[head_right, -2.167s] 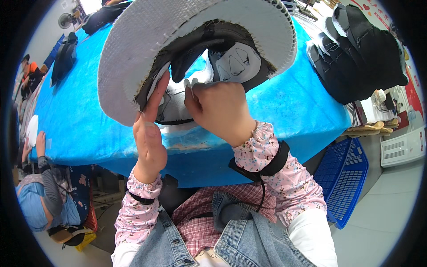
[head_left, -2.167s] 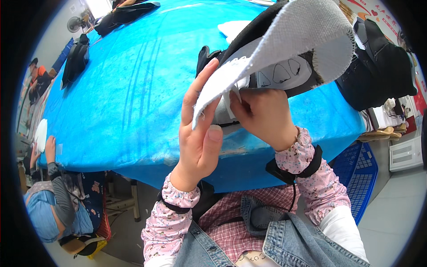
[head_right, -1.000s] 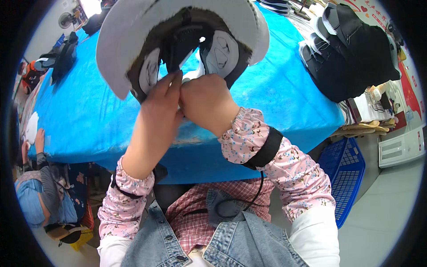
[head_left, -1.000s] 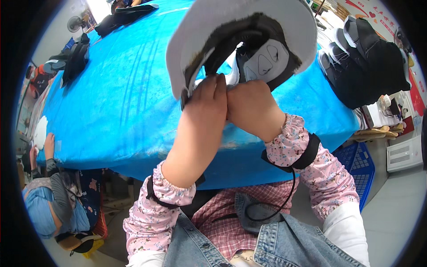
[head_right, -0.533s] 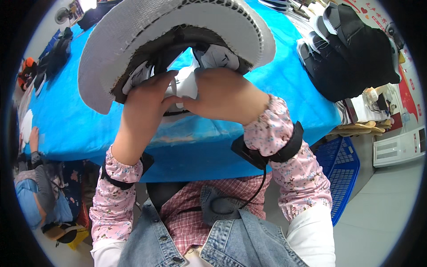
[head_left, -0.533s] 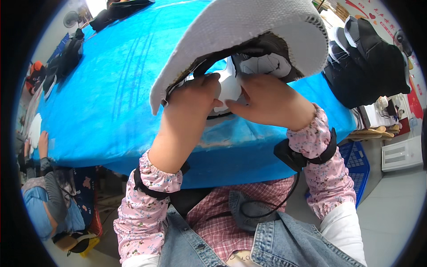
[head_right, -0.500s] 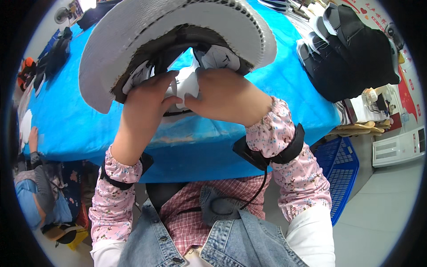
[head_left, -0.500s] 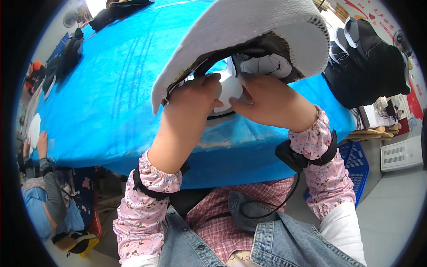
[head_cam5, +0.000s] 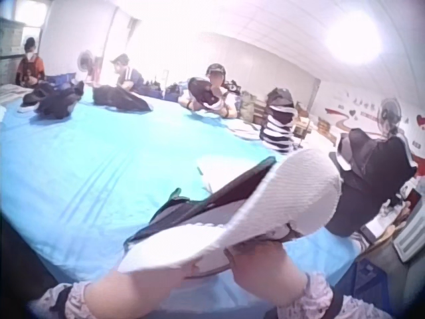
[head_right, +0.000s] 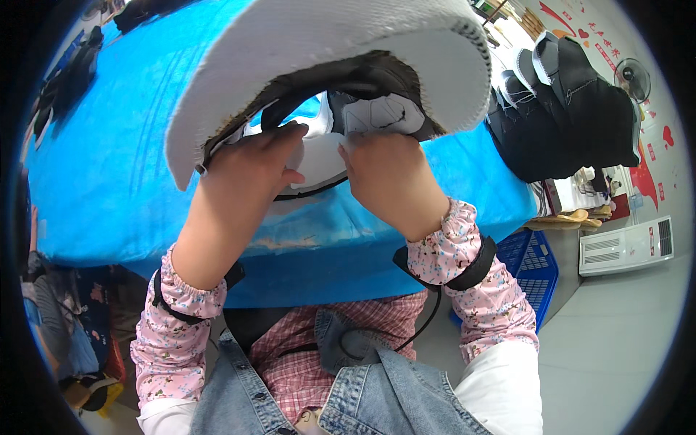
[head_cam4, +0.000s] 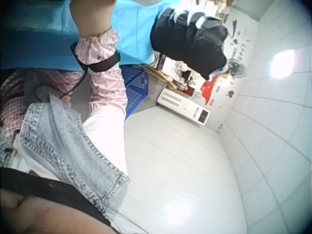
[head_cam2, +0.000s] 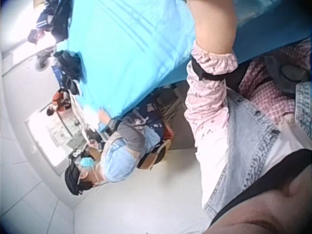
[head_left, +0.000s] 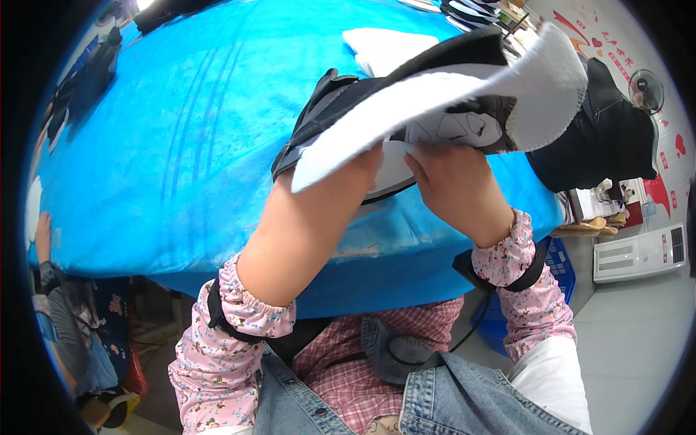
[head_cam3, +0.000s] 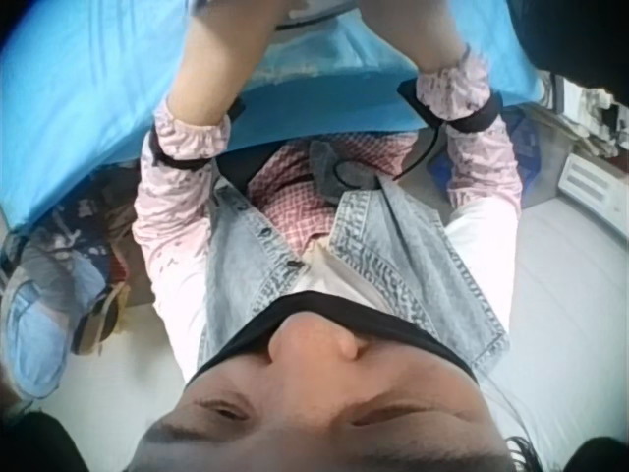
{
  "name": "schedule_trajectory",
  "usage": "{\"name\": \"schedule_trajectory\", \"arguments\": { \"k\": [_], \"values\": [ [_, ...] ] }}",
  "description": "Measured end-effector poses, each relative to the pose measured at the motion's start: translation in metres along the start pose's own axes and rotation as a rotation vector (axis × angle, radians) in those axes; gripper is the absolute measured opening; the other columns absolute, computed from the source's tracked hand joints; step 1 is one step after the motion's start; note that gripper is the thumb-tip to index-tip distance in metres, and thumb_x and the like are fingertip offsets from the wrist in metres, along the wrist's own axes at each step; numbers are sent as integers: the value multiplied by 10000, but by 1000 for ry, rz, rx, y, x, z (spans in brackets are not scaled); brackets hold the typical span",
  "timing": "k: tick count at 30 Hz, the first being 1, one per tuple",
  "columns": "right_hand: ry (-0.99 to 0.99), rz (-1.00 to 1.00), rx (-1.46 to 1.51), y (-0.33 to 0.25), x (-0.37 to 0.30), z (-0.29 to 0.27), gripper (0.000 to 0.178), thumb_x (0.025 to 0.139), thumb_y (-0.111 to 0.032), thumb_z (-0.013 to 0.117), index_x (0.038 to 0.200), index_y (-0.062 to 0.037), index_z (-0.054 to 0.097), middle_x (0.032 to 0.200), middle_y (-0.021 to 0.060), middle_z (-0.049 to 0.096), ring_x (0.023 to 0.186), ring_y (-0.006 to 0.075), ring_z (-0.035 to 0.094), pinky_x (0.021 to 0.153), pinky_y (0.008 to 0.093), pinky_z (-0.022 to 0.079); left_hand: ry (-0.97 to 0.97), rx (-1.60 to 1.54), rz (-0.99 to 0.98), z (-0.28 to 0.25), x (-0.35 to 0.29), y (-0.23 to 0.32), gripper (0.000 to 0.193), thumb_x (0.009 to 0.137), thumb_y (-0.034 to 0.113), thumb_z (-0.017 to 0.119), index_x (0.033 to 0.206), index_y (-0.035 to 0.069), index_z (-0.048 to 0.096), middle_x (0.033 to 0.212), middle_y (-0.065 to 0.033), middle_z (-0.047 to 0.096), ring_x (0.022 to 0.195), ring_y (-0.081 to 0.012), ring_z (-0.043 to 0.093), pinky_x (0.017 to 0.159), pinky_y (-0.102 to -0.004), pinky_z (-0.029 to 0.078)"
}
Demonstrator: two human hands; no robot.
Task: The person inserts white padding into the interior of black shoe upper components by hand and then stacks the completed pieces on a table.
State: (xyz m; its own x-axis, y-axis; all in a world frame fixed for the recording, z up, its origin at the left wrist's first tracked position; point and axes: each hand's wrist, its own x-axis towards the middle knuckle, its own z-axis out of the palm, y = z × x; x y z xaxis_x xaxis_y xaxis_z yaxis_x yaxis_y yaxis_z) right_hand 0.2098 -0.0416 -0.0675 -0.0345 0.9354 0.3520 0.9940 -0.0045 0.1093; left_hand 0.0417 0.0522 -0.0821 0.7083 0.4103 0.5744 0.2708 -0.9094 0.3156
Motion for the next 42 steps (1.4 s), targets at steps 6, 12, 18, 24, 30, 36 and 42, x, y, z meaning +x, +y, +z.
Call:
{"name": "schedule_trajectory", "arguments": {
  "k": [6,12,18,24,30,36,42],
  "values": [
    [-61,-40,-125,1,-1,4,176,847,-148,550,711,-39,575,604,161,565,567,323,580,540,396,473,115,-37,64,5,-5,-3,334,713,78,670,1035,53,587,911,-114,628,815,-267,619,686,-344,505],
    [-97,-119,-214,11,-3,6,122,783,-102,548,680,-52,589,579,133,564,552,291,583,531,383,466,111,-132,60,2,5,1,299,734,47,642,1028,52,582,901,-122,624,830,-259,618,674,-346,505],
    [-48,-265,-226,17,-6,10,140,700,-135,572,571,-79,578,522,110,533,502,295,556,485,394,434,193,-316,53,4,9,8,295,737,58,646,1023,42,572,860,-146,612,810,-299,607,674,-372,490],
    [-80,269,242,-4,-46,-8,337,811,-359,643,701,-45,592,569,103,559,500,239,564,488,347,439,43,-148,-86,-3,-12,-25,449,669,144,753,1076,33,599,957,-162,646,876,-296,636,744,-345,503],
    [264,377,650,-34,-5,44,488,810,-234,628,1244,-64,482,743,161,628,613,299,607,562,371,473,68,-349,-284,4,-26,-37,448,679,90,766,1091,28,602,968,-132,666,906,-210,657,779,-302,514],
    [190,244,318,-48,13,38,566,730,-81,592,1265,20,440,639,135,600,580,298,607,527,386,474,16,-372,-389,-7,-48,-48,366,789,97,682,1134,25,583,851,-119,649,746,-184,634,669,-279,492],
    [138,179,195,-54,20,43,582,710,-42,596,1267,27,441,629,114,578,562,276,591,516,374,462,-42,-336,-484,-18,-43,-53,227,842,82,607,1056,9,588,785,-122,631,665,-195,615,606,-306,473]
  ]
}}
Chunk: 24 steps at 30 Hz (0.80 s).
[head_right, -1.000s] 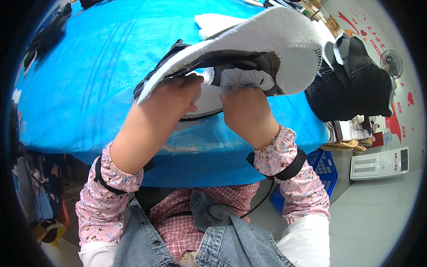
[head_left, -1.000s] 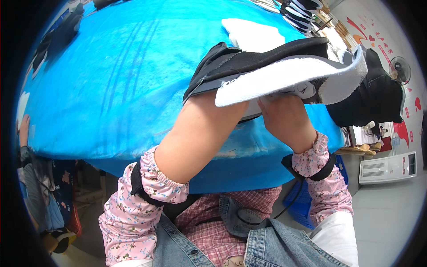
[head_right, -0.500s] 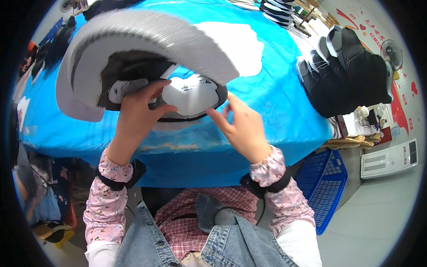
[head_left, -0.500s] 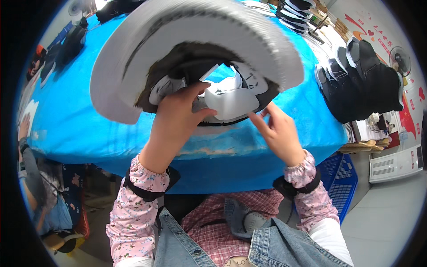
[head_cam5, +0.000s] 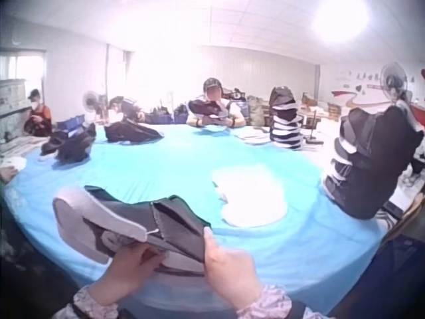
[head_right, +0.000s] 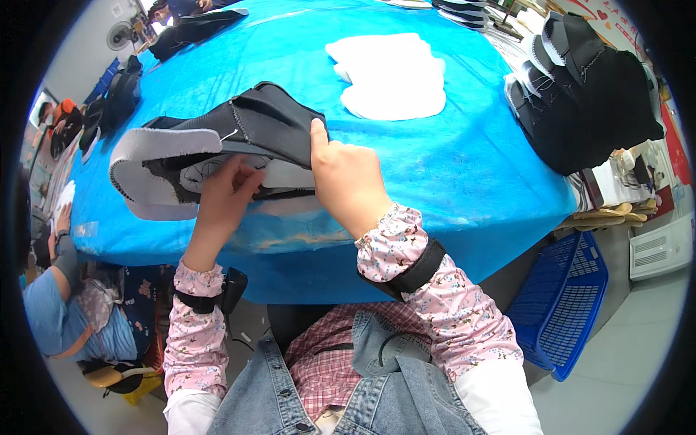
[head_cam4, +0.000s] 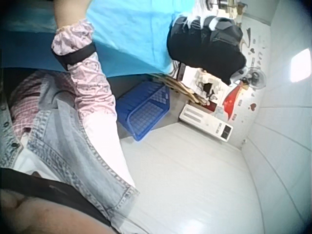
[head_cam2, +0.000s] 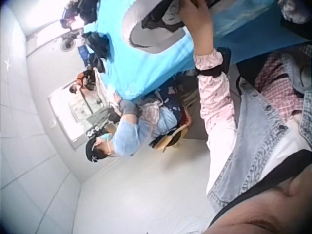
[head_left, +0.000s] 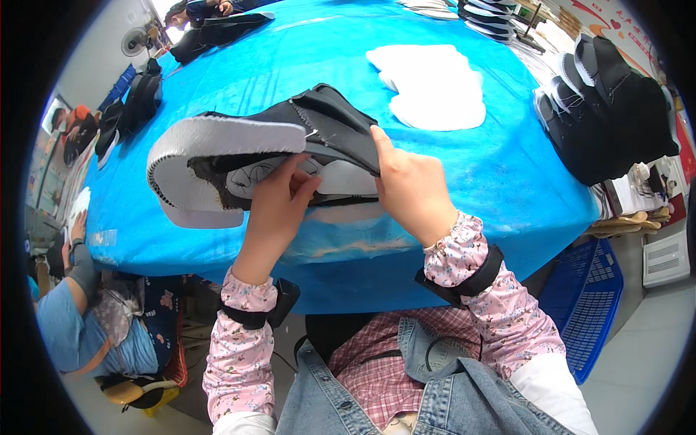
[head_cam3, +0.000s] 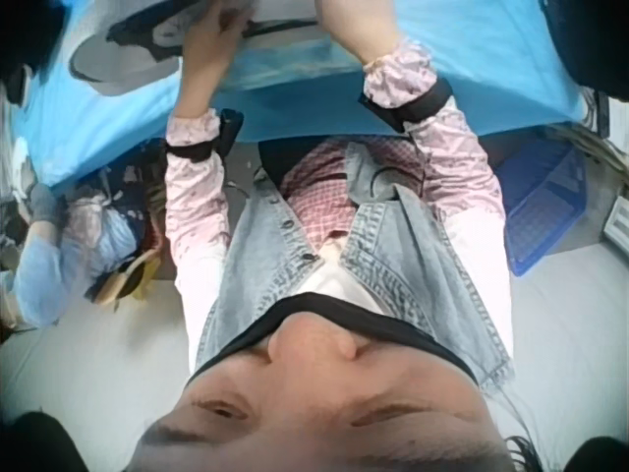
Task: The person inserts white padding into the interior of black shoe upper components by hand and then stacks the completed pieces on a table.
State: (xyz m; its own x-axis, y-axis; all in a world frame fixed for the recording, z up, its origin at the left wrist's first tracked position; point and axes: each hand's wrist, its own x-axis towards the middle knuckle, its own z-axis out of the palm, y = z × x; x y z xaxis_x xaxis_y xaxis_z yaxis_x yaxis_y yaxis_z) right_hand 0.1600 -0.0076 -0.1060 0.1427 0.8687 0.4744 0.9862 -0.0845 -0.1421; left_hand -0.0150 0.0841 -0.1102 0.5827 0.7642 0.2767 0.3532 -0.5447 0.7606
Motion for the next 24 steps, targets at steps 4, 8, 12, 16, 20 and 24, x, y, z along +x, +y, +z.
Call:
{"name": "schedule_trajectory", "arguments": {
  "k": [4,8,12,16,20,24],
  "values": [
    [-21,-54,-114,-8,4,0,595,676,-8,559,1255,71,446,605,88,568,541,234,588,489,339,457,184,396,278,1,0,-9,150,845,75,581,970,-8,565,786,-149,626,684,-278,625,610,-357,470],
    [-17,-59,-89,-8,7,1,588,674,-4,537,1246,95,444,606,90,572,537,229,588,480,334,453,185,264,211,-4,-12,10,108,857,77,555,915,-14,552,787,-168,621,705,-332,609,631,-398,464],
    [-31,-59,-61,-5,7,1,589,676,-8,544,1243,109,437,609,100,576,532,236,587,488,334,458,91,127,114,-5,-8,-1,107,864,96,542,885,-8,555,795,-187,613,732,-361,593,644,-418,459],
    [-58,-50,-11,-4,5,0,590,682,-10,547,1249,104,431,624,109,584,550,242,594,503,342,465,-32,486,175,1,7,-1,181,871,173,552,886,-4,585,815,-171,631,738,-357,604,655,-409,464],
    [-76,-47,16,0,4,-2,587,688,-14,547,1253,96,430,633,110,587,558,246,595,511,350,467,-63,463,269,8,21,-8,236,868,228,566,909,-2,601,825,-161,635,776,-354,608,697,-406,466],
    [-51,-75,87,-1,6,-7,577,688,-17,549,1244,95,441,633,107,584,557,246,595,513,349,467,-181,50,59,5,22,-17,273,866,235,581,1023,13,600,950,-165,629,893,-336,594,787,-383,455]
  ]
}}
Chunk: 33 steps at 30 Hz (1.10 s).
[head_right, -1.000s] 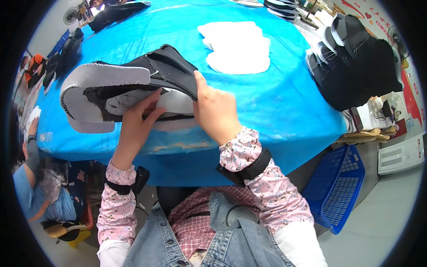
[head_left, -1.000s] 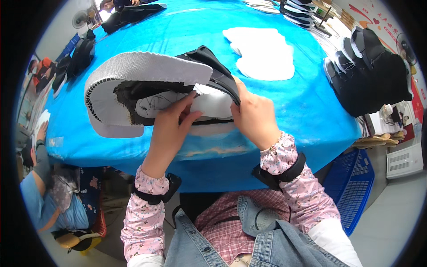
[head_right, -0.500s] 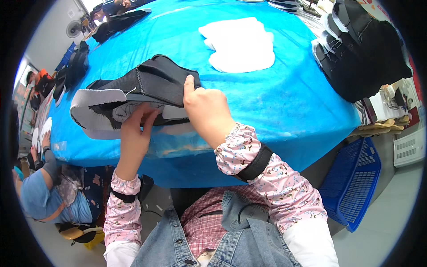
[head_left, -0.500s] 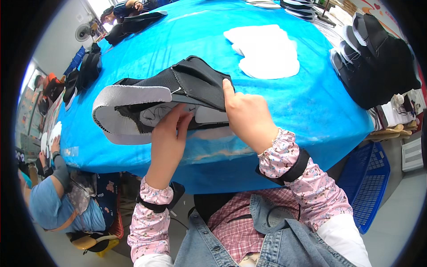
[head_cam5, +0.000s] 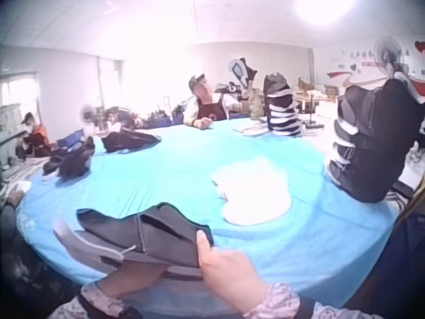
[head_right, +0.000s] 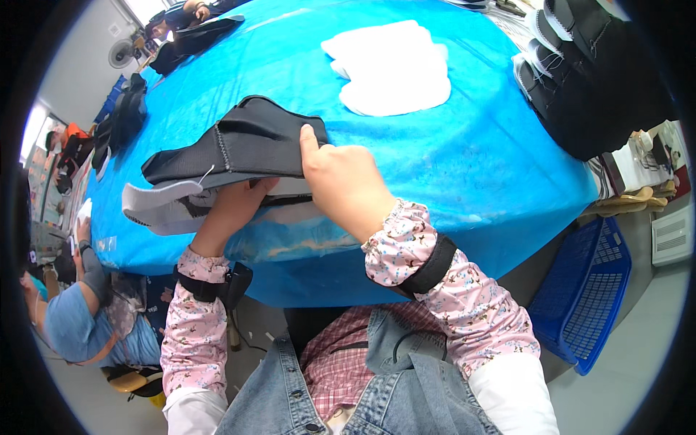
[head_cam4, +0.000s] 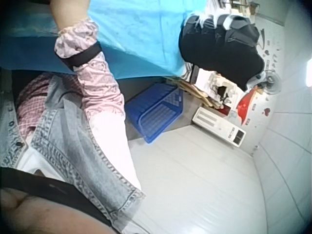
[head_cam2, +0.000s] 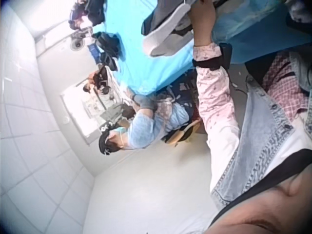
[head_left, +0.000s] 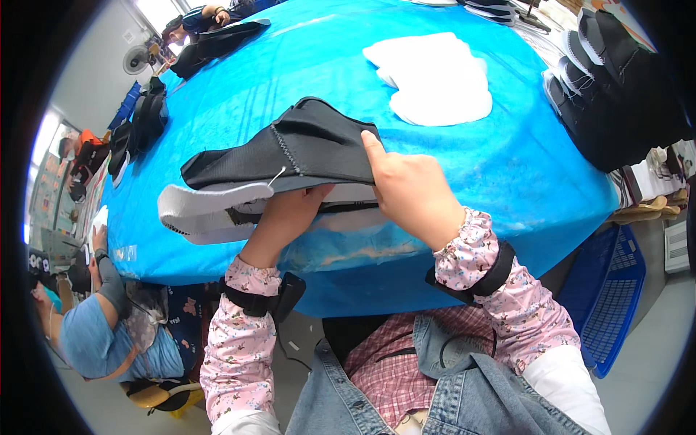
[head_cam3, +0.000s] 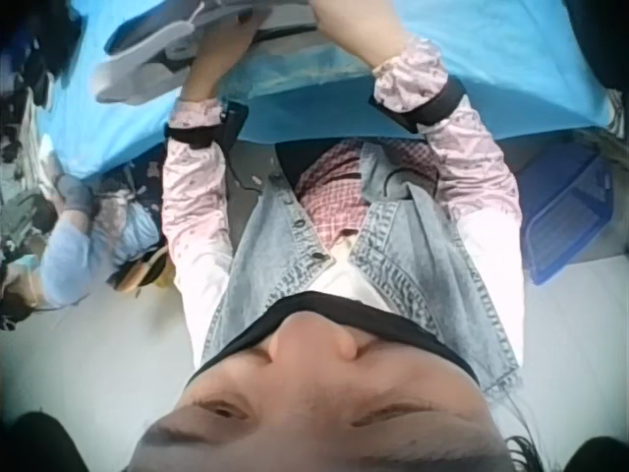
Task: The person inserts white padding into the interior of black shoe upper components by hand and then stacks the completed pieces on a table.
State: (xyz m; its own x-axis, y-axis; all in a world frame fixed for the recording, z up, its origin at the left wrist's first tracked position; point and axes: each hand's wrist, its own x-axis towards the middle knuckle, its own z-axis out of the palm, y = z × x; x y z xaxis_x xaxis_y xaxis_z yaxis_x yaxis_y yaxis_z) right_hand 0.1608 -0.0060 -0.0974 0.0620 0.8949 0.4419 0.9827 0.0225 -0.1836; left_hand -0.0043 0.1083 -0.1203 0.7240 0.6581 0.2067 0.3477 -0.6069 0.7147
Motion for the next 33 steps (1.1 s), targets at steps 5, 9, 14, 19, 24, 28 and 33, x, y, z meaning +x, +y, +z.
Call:
{"name": "schedule_trajectory", "arguments": {
  "k": [5,9,14,19,24,28,33],
  "values": [
    [31,-22,-117,-12,4,7,554,696,-23,548,1229,98,456,623,93,575,557,226,600,503,329,468,-26,302,349,-12,11,-1,295,864,118,558,1143,21,552,1090,-173,605,1022,-316,569,864,-382,435],
    [-10,27,-161,-11,3,8,552,696,-29,547,1227,96,459,633,86,576,557,202,604,477,307,470,-238,547,178,-19,2,29,301,860,68,519,1157,26,544,1099,-182,598,1035,-337,560,869,-395,432],
    [24,-1,-111,-9,3,11,545,699,-29,547,1218,111,457,629,79,578,543,202,604,462,305,472,-123,351,305,-17,-36,47,397,785,-43,461,1173,18,522,1007,-208,615,946,-368,587,828,-406,468],
    [-11,10,-55,-10,8,5,537,714,-35,532,1217,132,444,619,66,585,547,198,605,478,313,485,-237,189,52,-22,-34,51,339,854,-32,425,1178,14,513,1122,-215,577,1069,-372,533,887,-407,423],
    [19,7,-92,1,6,13,517,736,-69,546,1204,133,460,604,50,592,525,176,608,448,286,480,-245,357,279,-18,-13,41,350,859,21,452,1207,15,490,1038,-207,600,969,-374,575,869,-420,445],
    [-17,-7,-89,-11,4,7,540,748,-82,542,1230,132,427,622,51,602,534,175,612,450,289,479,-258,721,219,0,18,-7,387,894,127,444,1265,15,444,1217,-191,509,1139,-309,491,977,-364,371],
    [-43,91,-16,-3,-2,9,560,756,-93,532,1260,114,401,625,44,583,543,163,607,459,283,482,-264,-234,242,28,74,41,454,917,157,392,1352,35,356,1310,-153,449,1210,-246,432,1017,-312,321]
  ]
}}
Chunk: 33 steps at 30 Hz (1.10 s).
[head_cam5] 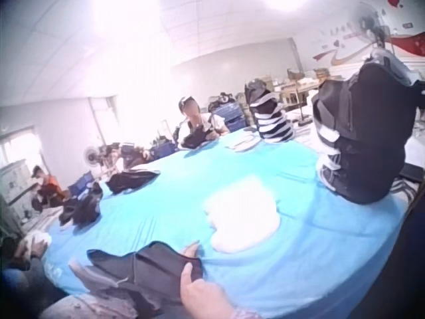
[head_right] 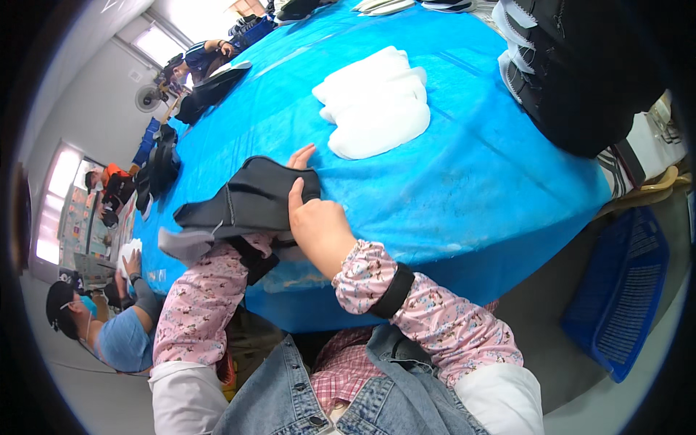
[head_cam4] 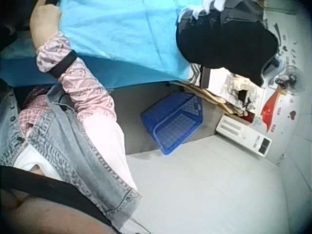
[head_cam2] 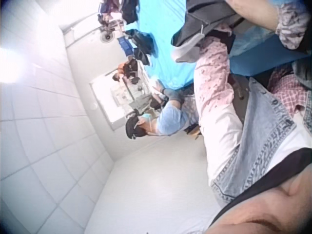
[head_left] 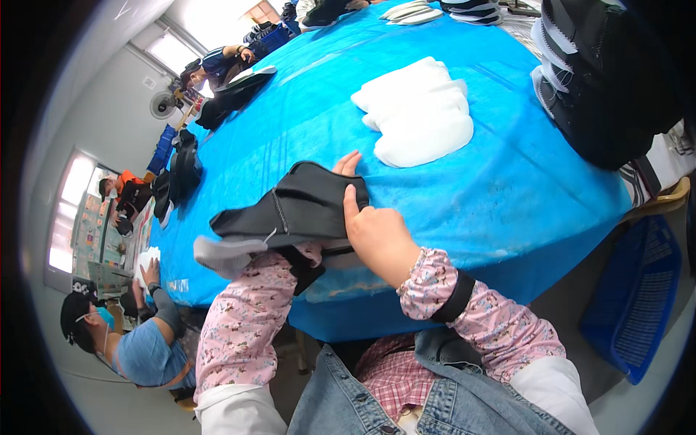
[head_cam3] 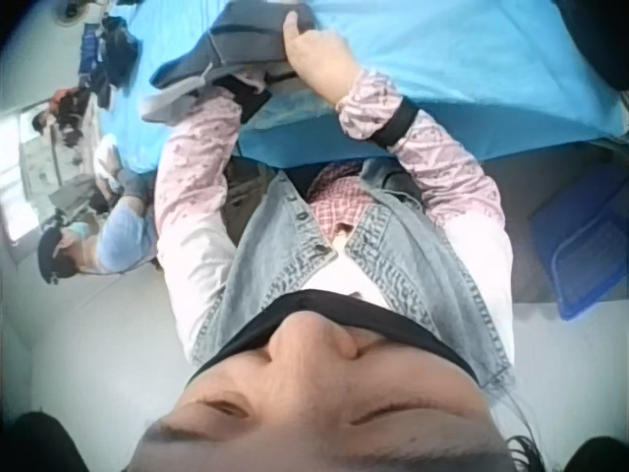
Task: The person inserts white padding into the interior of black shoe upper components by hand and then stacks the completed pieces on a table.
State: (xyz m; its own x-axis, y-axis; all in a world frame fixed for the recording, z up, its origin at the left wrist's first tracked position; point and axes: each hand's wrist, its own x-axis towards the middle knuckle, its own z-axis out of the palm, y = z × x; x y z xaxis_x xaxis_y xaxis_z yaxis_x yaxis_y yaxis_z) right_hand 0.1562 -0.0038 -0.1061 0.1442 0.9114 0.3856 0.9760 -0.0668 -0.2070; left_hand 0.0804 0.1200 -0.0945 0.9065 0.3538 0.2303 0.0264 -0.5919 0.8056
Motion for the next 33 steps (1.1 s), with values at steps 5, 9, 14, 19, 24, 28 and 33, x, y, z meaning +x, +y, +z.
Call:
{"name": "schedule_trajectory", "arguments": {
  "k": [5,9,14,19,24,28,33],
  "values": [
    [23,26,111,3,-2,-8,549,763,-110,540,1261,88,420,636,46,583,532,153,605,441,261,474,28,46,-276,0,-4,24,555,899,137,488,1409,51,287,869,6,497,709,-77,454,709,-238,415],
    [-22,8,107,9,-1,-4,565,765,-115,534,1279,84,408,623,21,553,516,115,578,426,236,453,2,-188,-340,3,-15,19,511,934,122,459,1414,58,298,799,55,434,684,-23,392,647,-181,392],
    [-28,17,148,-4,2,-11,569,762,-114,529,1282,83,406,619,17,527,493,104,545,420,229,434,-47,-33,-218,-17,-24,-8,463,938,117,395,1390,33,336,1137,10,495,962,-58,458,910,-222,361],
    [12,23,85,-11,3,-5,588,743,-111,528,1279,97,405,598,29,489,473,119,502,403,239,409,-9,20,-323,-7,-14,12,442,939,108,342,1371,16,360,1320,-25,431,1168,-73,397,1037,-246,257],
    [56,17,50,-12,1,-1,581,737,-107,526,1271,96,419,588,34,488,480,123,510,400,246,412,45,123,-237,1,-14,17,452,934,114,361,1377,26,350,1346,-56,421,1191,-86,387,1044,-258,258],
    [106,-1,58,-10,-1,2,574,730,-104,531,1256,102,432,580,37,496,482,130,524,408,253,428,28,43,-224,3,-18,20,460,924,108,383,1373,17,347,1270,-52,467,1138,-99,424,1040,-258,268],
    [96,-27,55,-5,-1,10,592,725,-100,546,1257,119,411,614,71,564,508,179,576,429,291,455,113,338,140,9,-28,-1,491,819,185,578,1250,-7,439,1097,-131,533,1045,-244,507,1008,-379,338]
  ]
}}
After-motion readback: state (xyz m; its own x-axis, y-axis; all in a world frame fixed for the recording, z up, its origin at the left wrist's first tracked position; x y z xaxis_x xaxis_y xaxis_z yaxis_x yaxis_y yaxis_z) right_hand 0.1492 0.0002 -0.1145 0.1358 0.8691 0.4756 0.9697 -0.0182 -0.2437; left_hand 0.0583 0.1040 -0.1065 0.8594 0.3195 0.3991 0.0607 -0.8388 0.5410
